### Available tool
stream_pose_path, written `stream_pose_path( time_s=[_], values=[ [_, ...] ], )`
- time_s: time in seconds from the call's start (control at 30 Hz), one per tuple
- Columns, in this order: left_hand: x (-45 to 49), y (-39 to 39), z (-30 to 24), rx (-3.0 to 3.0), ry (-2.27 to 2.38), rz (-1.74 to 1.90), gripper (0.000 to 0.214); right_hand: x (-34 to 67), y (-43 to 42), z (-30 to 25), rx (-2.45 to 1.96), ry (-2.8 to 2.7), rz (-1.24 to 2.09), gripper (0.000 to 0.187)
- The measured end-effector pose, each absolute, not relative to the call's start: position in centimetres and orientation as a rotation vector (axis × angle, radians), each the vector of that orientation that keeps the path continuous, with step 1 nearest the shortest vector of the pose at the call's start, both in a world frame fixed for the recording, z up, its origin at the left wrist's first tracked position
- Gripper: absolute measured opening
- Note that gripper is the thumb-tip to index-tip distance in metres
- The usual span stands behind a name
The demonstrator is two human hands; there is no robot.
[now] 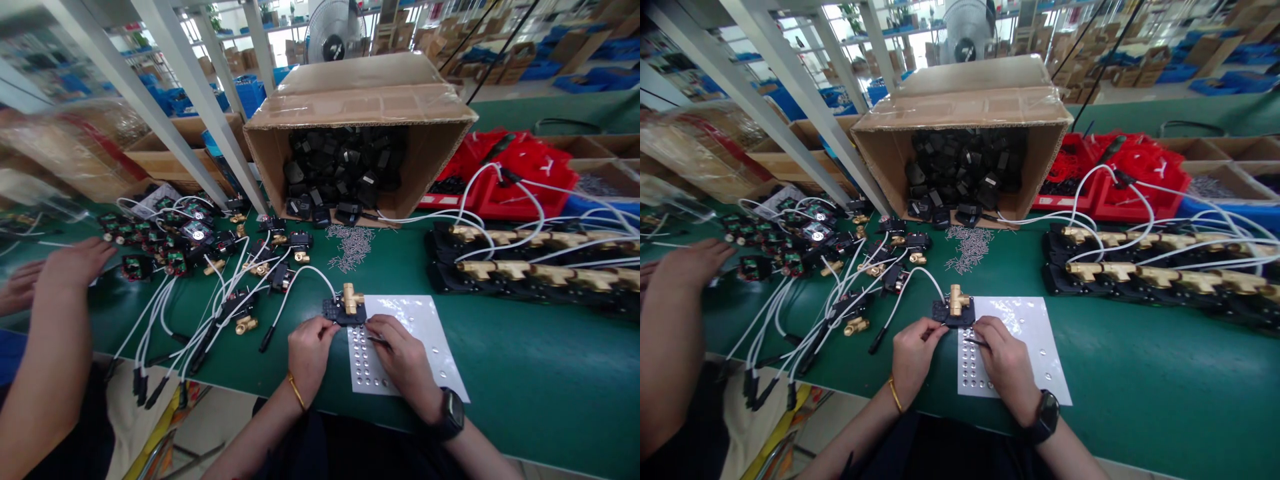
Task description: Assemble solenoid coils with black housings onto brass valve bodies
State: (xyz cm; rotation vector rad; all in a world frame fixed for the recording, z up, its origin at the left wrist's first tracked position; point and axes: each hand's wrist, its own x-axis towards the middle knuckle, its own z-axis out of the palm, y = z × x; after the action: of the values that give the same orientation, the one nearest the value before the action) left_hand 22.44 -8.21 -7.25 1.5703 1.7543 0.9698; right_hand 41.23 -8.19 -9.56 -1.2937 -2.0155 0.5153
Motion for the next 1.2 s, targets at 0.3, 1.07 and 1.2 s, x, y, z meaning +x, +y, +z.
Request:
stream_pose_path(
  time_s=[0.3, 1.07, 1.2],
  values=[
    [22.2, -8.0, -7.6, 1.719, 1.753, 0.940, 0.009, 41.9, -6.3, -7.8, -1.445, -2.025, 0.554, 0.033],
    [22.1, -7.8, -8.2, 2.202, 1.746, 0.894, 0.019, 41.3, -5.8, -7.7, -1.413, -2.074, 0.712, 0.039],
    [22.0, -7.6, -8.0, 2.140, 1.761, 0.905, 0.022, 41.3, -5.8, -7.5, -1.414, -2.080, 0.721, 0.039]
  ],
)
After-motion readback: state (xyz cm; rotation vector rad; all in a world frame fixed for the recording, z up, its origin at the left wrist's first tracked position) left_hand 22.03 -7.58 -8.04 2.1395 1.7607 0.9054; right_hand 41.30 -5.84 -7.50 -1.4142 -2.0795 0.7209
